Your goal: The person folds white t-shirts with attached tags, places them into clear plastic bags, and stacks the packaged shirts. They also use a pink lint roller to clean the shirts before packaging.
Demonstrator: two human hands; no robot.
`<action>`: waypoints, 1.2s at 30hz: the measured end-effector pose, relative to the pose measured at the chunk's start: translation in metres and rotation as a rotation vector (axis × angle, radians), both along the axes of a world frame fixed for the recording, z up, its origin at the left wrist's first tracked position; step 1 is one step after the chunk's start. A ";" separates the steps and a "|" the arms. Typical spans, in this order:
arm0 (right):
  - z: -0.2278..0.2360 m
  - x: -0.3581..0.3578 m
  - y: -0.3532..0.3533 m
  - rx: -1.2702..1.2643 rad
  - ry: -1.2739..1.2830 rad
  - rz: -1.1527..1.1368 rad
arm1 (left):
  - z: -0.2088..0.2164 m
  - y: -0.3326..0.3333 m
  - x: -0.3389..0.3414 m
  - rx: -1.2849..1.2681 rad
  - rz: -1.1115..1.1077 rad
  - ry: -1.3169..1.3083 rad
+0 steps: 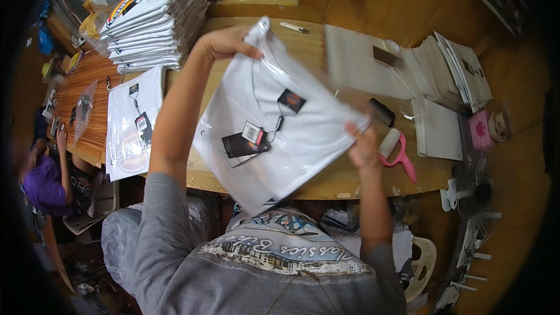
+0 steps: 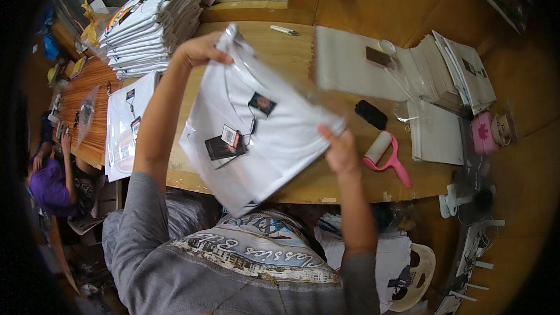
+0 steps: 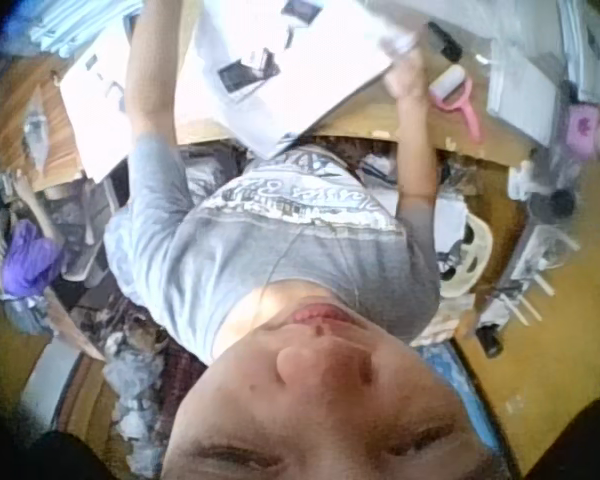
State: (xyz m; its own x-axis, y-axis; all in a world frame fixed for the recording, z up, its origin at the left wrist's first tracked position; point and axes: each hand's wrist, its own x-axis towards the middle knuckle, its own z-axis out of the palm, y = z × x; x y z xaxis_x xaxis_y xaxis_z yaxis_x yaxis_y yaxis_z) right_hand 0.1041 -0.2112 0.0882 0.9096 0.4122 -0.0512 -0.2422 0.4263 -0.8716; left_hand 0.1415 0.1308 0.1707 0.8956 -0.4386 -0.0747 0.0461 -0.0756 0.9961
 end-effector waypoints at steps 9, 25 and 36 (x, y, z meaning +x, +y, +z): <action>0.149 0.126 0.074 -0.039 -0.751 -0.164 | 0.096 0.049 -0.028 -0.053 0.668 -0.603; -0.041 -0.005 0.003 -0.898 -0.691 0.223 | -0.135 -0.028 -0.174 0.741 0.415 -0.317; -0.063 -0.019 0.056 -1.325 -1.318 0.210 | -0.164 -0.058 -0.136 1.256 0.163 -0.649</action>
